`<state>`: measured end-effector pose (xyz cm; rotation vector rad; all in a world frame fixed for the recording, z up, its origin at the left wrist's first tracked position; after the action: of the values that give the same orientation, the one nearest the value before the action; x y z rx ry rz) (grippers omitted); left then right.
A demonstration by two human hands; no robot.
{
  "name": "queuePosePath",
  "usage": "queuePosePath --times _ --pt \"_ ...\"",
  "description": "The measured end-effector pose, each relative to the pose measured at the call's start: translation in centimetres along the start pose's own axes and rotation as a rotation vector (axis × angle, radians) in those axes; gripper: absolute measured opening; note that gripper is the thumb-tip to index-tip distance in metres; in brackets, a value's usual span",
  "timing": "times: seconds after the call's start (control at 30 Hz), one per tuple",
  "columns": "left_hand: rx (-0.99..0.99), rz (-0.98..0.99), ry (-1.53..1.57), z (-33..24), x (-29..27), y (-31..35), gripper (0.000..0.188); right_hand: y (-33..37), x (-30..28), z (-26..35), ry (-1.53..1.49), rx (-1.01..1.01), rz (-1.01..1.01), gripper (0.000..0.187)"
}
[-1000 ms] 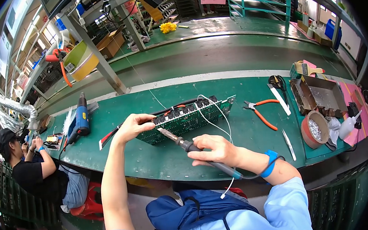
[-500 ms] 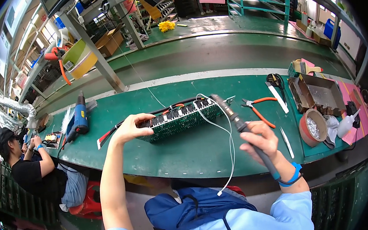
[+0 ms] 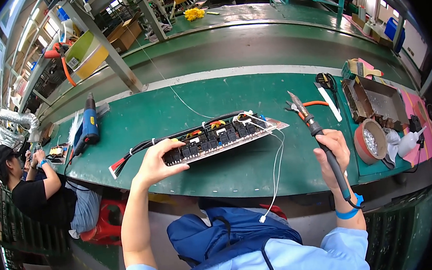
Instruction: The person solders electronic components onto a printed circuit board using a soldering iron and pliers.
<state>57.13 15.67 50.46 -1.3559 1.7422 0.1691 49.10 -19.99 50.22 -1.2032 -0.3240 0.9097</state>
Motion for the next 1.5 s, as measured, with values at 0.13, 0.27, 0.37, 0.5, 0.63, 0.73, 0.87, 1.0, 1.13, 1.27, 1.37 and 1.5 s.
queuePosePath --times 0.13,0.27,0.37,0.5,0.63,0.73,0.87,1.0,1.13,1.27,1.37,1.5 --pt "0.009 -0.01 -0.002 0.0 0.1 0.3 0.046 0.1 0.1 -0.1 0.004 0.035 0.01 0.026" --pt "0.014 -0.004 -0.02 -0.3 0.2 0.3 0.047 0.0 0.1 -0.2 0.007 0.042 0.02 0.025" --pt "-0.004 -0.005 0.009 0.0 0.1 0.0 0.049 0.0 0.2 -0.3 0.003 0.059 0.035 0.025" --pt "-0.092 0.034 0.083 0.6 -1.4 -2.5 0.051 0.0 0.1 -0.9 0.009 0.055 0.004 0.024" --pt "-0.296 0.148 0.295 3.2 -2.1 -5.4 0.034 0.4 -0.3 -1.4 0.027 0.087 -0.025 0.024" --pt "-0.318 0.183 0.352 4.8 -2.2 -6.9 0.029 0.6 -0.3 -1.6 0.034 0.123 -0.021 0.023" --pt "-0.324 0.168 0.353 6.0 -2.3 -8.0 0.03 1.0 -0.5 -2.4 0.053 0.154 -0.02 0.023" --pt "-0.35 0.199 0.401 6.5 -2.1 -8.5 0.029 1.0 -0.3 -2.8 0.071 0.169 -0.013 0.023" --pt "-0.342 0.199 0.428 6.9 -1.9 -8.8 0.03 1.0 -0.2 -3.0 0.08 0.164 -0.01 0.024" --pt "-0.334 0.183 0.36 6.9 -2.3 -8.7 0.033 0.9 -0.2 -2.8 0.086 0.17 0.0 0.024" --pt "-0.334 0.213 0.398 6.6 -2.3 -8.5 0.036 0.9 -0.2 -2.9 0.069 0.161 -0.012 0.023" --pt "-0.361 0.212 0.389 5.8 -2.4 -8.6 0.037 -0.1 0.5 -4.3 0.079 0.338 -0.028 0.021"
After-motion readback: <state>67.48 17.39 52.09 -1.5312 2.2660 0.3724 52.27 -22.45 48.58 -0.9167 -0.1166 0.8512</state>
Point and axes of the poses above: each hand's wrist, its own y-axis away from the middle knuckle, its own x-axis out of the palm, z = x × y, the point moved 3 cm from there along -y, towards the middle knuckle, and after that the axes turned 10 degrees about -z, right-handed, at the moved point
